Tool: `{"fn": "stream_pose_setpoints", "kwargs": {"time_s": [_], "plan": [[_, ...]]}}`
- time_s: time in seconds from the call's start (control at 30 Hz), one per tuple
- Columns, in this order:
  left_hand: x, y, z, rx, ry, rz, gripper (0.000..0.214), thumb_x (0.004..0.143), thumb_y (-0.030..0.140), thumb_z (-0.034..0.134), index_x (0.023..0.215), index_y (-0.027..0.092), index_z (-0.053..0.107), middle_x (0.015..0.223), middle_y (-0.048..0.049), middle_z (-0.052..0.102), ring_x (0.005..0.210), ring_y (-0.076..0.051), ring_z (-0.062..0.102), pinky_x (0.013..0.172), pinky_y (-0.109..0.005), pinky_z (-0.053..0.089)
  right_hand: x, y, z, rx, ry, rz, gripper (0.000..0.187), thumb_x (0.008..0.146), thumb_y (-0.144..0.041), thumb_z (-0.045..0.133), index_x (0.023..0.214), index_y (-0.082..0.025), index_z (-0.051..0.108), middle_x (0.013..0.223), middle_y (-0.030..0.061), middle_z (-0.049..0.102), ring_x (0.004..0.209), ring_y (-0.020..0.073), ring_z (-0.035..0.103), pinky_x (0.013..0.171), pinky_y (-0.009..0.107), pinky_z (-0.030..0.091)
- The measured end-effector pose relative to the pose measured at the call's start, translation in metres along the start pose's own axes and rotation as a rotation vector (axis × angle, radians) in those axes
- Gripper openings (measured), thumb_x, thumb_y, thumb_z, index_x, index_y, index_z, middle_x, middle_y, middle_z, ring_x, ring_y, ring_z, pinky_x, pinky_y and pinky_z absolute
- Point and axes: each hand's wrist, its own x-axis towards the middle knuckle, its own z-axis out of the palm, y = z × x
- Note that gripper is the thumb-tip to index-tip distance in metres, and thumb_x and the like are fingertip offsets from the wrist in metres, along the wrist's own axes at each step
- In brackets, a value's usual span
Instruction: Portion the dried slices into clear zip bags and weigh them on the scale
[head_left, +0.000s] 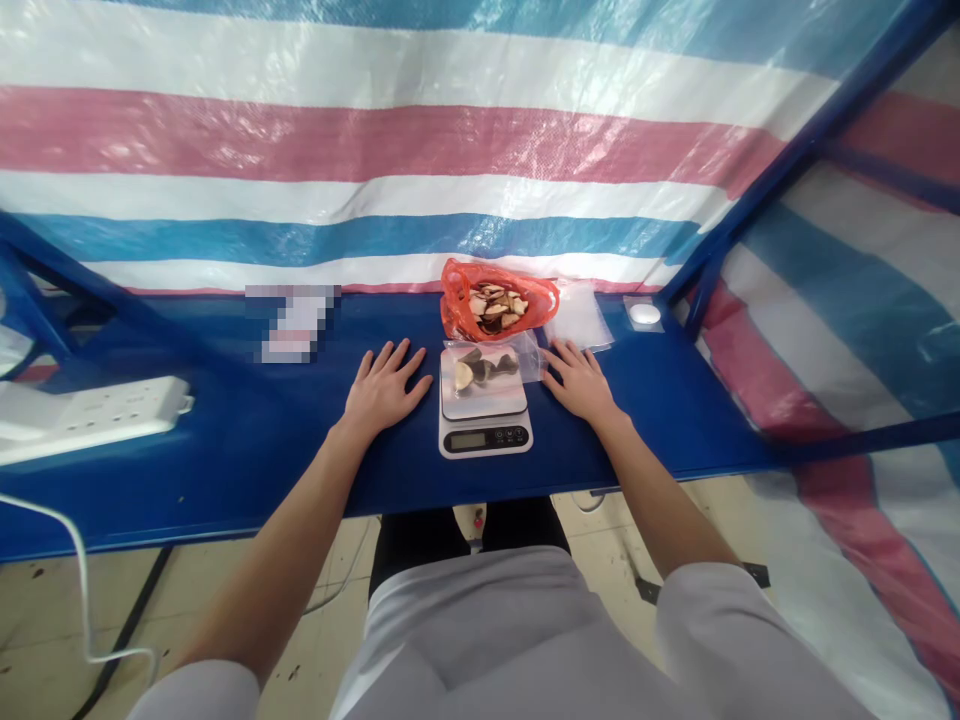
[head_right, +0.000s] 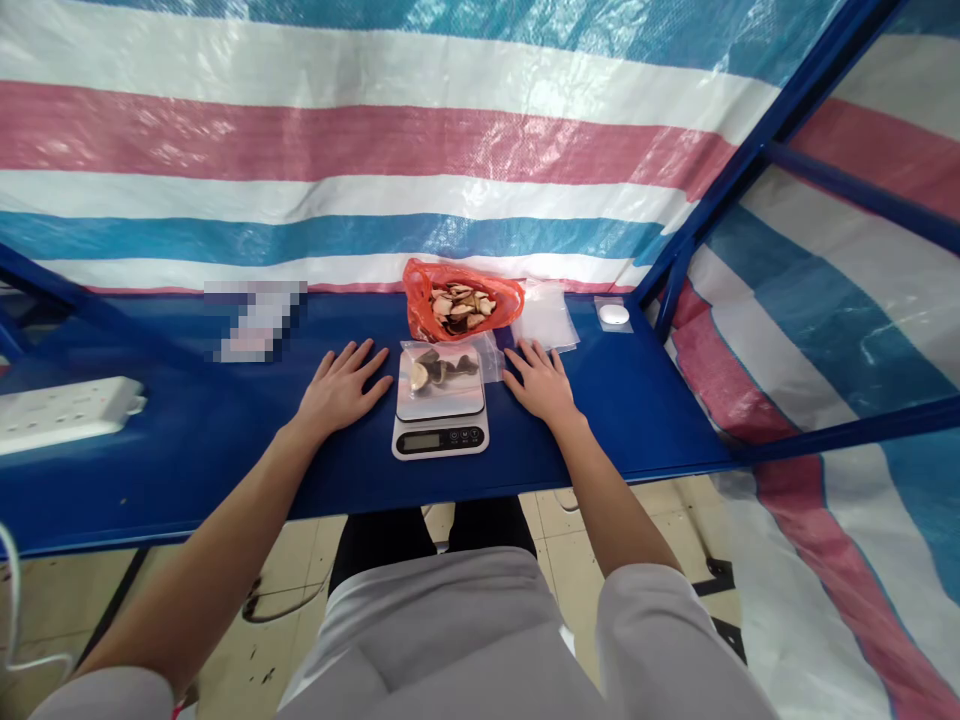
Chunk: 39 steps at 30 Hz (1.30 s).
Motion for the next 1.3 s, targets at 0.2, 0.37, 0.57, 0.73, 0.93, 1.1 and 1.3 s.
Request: {"fn": "stream_pose_setpoints", "kwargs": {"time_s": [0.2,0.37,0.57,0.73,0.93,1.1,1.3], "plan": [[0.0000,-0.0007,0.0034,-0.012,0.016,0.008,0.061,0.100,0.048,0.038,0.154,0.021,0.048,0.164,-0.0105,0.038,0.153,-0.035,0.031,0.126,-0.054,0.021,0.0010,-0.0003,-0.0021,0.010,-0.026,0.010,0.052,0.104,-0.044,0.040,0.153,-0.028,0.048,0.165,0.0054,0.037,0.154,0.0305,0.033,0.125,0.057,0.025],[0.0009,-0.0006,0.0030,-0.025,0.018,0.010,0.061,0.100,0.048,0.038,0.153,0.019,0.049,0.163,-0.0118,0.039,0.153,-0.036,0.032,0.125,-0.056,0.022,0.0016,0.0001,-0.0029,0.024,-0.030,0.006,0.053,0.104,-0.044,0.041,0.153,-0.028,0.048,0.165,0.0060,0.037,0.154,0.0309,0.032,0.125,0.057,0.024],[0.0014,-0.0002,0.0029,-0.035,0.022,0.009,0.061,0.099,0.047,0.039,0.152,0.020,0.049,0.163,-0.0113,0.039,0.153,-0.035,0.033,0.126,-0.056,0.021,0.0012,0.0005,-0.0027,0.028,-0.017,0.004,0.053,0.104,-0.044,0.041,0.153,-0.027,0.048,0.165,0.0061,0.038,0.154,0.0316,0.032,0.125,0.058,0.024],[0.0009,0.0004,0.0024,-0.032,0.014,0.003,0.061,0.099,0.047,0.039,0.153,0.020,0.049,0.164,-0.0105,0.039,0.153,-0.034,0.032,0.126,-0.055,0.021,0.0012,-0.0002,-0.0031,0.015,-0.035,0.013,0.053,0.104,-0.044,0.041,0.154,-0.027,0.047,0.165,0.0058,0.037,0.154,0.0311,0.031,0.125,0.057,0.023],[0.0007,0.0010,0.0014,-0.026,0.004,-0.002,0.061,0.100,0.047,0.038,0.153,0.020,0.048,0.164,-0.0104,0.038,0.153,-0.034,0.032,0.126,-0.054,0.021,0.0007,-0.0010,-0.0044,-0.002,-0.035,0.014,0.053,0.104,-0.044,0.040,0.154,-0.028,0.047,0.165,0.0050,0.037,0.154,0.0299,0.032,0.125,0.055,0.024],[0.0008,0.0008,0.0008,-0.024,-0.001,-0.003,0.061,0.100,0.047,0.038,0.154,0.021,0.048,0.164,-0.0102,0.038,0.154,-0.034,0.031,0.126,-0.053,0.020,0.0010,-0.0009,-0.0038,-0.008,-0.037,0.011,0.052,0.104,-0.045,0.039,0.154,-0.029,0.047,0.165,0.0048,0.037,0.154,0.0294,0.032,0.125,0.055,0.025],[0.0007,-0.0011,0.0024,-0.012,0.006,0.001,0.061,0.100,0.049,0.037,0.154,0.022,0.048,0.164,-0.0093,0.038,0.153,-0.033,0.032,0.126,-0.054,0.021,0.0008,-0.0006,-0.0023,0.017,-0.018,0.014,0.052,0.104,-0.045,0.040,0.153,-0.028,0.048,0.164,0.0058,0.038,0.154,0.0303,0.033,0.125,0.055,0.025]]}}
